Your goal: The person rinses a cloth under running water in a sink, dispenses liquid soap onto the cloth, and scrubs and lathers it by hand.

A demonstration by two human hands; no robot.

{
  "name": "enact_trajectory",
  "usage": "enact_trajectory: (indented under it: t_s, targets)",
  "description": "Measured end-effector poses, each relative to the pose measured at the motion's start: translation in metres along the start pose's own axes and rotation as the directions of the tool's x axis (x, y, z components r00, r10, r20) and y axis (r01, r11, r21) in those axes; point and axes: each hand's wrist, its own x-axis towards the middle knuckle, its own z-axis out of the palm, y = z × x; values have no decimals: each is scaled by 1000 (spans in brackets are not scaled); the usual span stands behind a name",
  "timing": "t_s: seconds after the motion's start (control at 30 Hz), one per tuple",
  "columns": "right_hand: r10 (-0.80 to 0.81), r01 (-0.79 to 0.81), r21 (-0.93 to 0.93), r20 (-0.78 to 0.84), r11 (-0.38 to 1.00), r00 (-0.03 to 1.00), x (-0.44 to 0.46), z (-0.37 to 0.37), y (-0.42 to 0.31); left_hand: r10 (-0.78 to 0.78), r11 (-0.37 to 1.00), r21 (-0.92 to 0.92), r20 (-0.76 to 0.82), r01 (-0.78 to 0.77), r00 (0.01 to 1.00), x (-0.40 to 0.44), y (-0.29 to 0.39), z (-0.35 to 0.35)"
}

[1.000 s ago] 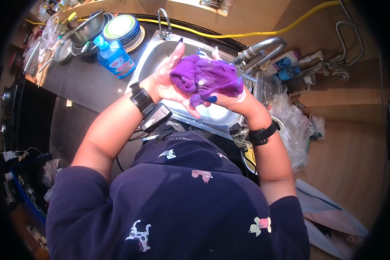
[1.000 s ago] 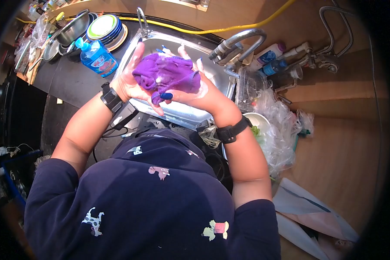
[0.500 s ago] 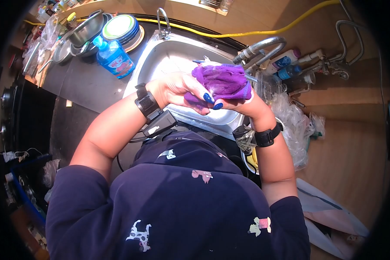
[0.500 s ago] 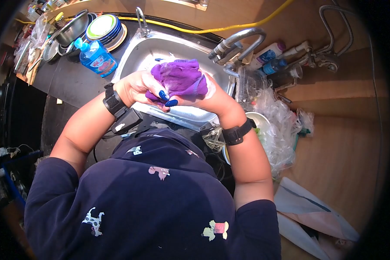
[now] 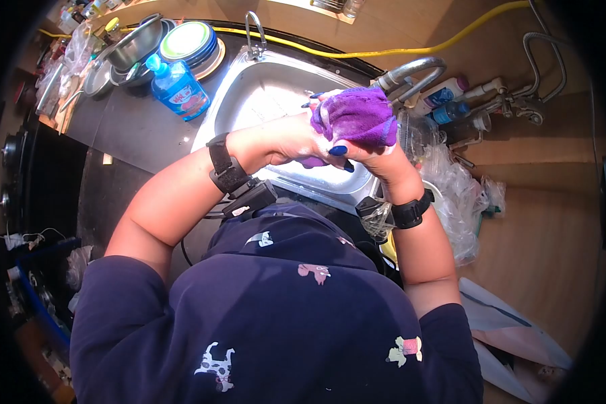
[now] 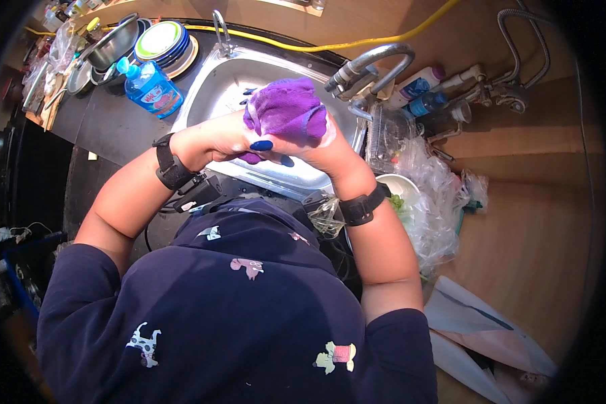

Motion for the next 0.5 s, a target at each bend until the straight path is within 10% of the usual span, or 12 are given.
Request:
enact_trajectory:
  t_s: [0.1,0.23,0.37,0.5]
  targets:
    - [44,-47,-27,-96,999,994,-3,6,-6,120,990,-74,-25,-121,993,0,-4,6]
    - [-121,85,-257,-129,963,984,0,5,-4,421,788,455,94,-415,902,17,-11,-3]
    - [-91,33,-225,-251,974,964,-1,8,5,383,645,657,164,-390,909,8,5,2]
    - [-147,49,-343,-265,938,953,0,4,12,663,450,691,166,-566,730,32,-25,-2]
